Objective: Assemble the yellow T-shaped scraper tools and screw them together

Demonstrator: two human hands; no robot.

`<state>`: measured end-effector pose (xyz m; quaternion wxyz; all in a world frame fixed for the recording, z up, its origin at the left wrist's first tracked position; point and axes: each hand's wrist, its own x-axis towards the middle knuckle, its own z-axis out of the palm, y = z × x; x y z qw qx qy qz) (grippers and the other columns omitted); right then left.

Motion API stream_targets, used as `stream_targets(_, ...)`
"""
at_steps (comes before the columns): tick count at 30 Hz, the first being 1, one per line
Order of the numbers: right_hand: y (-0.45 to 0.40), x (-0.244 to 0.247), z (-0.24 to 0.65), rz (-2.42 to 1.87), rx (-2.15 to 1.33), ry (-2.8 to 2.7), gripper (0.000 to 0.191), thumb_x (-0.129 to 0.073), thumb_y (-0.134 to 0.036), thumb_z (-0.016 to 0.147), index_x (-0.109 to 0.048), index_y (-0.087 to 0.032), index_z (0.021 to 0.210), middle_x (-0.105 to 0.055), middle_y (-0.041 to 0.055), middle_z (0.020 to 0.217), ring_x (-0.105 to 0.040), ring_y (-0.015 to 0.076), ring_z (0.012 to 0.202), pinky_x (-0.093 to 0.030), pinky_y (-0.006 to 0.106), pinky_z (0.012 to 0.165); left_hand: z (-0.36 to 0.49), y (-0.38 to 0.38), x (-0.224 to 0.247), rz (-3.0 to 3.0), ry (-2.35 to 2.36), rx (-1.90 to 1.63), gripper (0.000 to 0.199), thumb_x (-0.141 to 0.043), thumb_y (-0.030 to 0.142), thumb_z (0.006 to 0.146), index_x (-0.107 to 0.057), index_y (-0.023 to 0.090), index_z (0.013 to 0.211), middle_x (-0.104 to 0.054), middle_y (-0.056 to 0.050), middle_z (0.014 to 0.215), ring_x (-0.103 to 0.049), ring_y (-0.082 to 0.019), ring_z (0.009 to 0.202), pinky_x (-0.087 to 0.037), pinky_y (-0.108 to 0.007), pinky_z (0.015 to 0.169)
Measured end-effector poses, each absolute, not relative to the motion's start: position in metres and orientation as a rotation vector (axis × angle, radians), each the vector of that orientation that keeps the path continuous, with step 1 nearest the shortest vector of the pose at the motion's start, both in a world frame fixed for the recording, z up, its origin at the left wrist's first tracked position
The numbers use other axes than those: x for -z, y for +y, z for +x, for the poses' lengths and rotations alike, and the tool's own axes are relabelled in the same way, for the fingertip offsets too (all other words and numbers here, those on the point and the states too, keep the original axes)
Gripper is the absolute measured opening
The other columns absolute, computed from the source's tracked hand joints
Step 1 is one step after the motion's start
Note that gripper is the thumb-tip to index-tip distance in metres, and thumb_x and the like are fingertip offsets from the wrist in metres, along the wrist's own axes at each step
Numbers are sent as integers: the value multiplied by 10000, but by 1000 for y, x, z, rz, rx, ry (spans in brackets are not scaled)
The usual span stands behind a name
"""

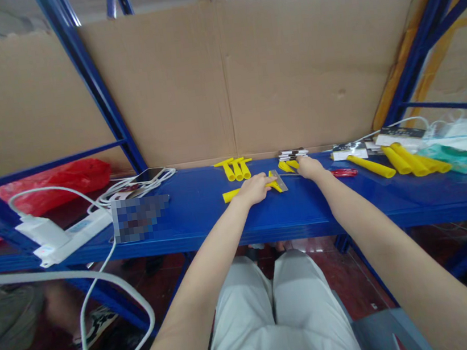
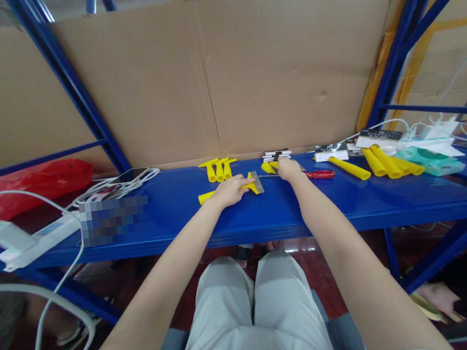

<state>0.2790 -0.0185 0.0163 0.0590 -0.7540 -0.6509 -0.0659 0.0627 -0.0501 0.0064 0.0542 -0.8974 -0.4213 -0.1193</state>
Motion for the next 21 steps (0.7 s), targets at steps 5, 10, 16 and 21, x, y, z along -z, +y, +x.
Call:
stream_targets(5,-19,-13,281,-2184,267,-1810,427,-376,-84,875,-535,-58,1270,-608,228,1251,-586,280,1169,-441,346,944,62,-47,-5,-2734,-1259,375,446,-495,254,946,-533,312,1386,-596,-82,1246,-610,-237,1131,-485,-311,929)
stream_targets(10,-21,-19,282,-1909,328,-1558,437,-278,-116,900,-533,-70,1251,-551,223,1285,-562,280,1142,-414,349,961,61,-46,-4,-2737,-1253,375,443,-498,251,943,-540,303,1381,-598,-79,1248,-613,-237,1128,-486,-306,927)
stream_targets(16,-28,-28,274,-1654,351,-1546,442,-283,-165,905,-495,-102,1288,-557,199,1249,-535,273,1117,-398,369,967,62,-47,-5,-2738,-1260,360,443,-488,248,946,-537,301,1383,-605,-75,1231,-613,-235,1127,-486,-312,930)
stream_targets(21,-27,-26,261,-1528,255,-1712,396,-314,-178,897,-487,-108,1246,-607,173,1120,-568,236,981,-422,333,892,61,-47,-5,-2733,-1262,357,442,-489,248,943,-541,302,1379,-608,-70,1218,-611,-233,1123,-483,-303,921)
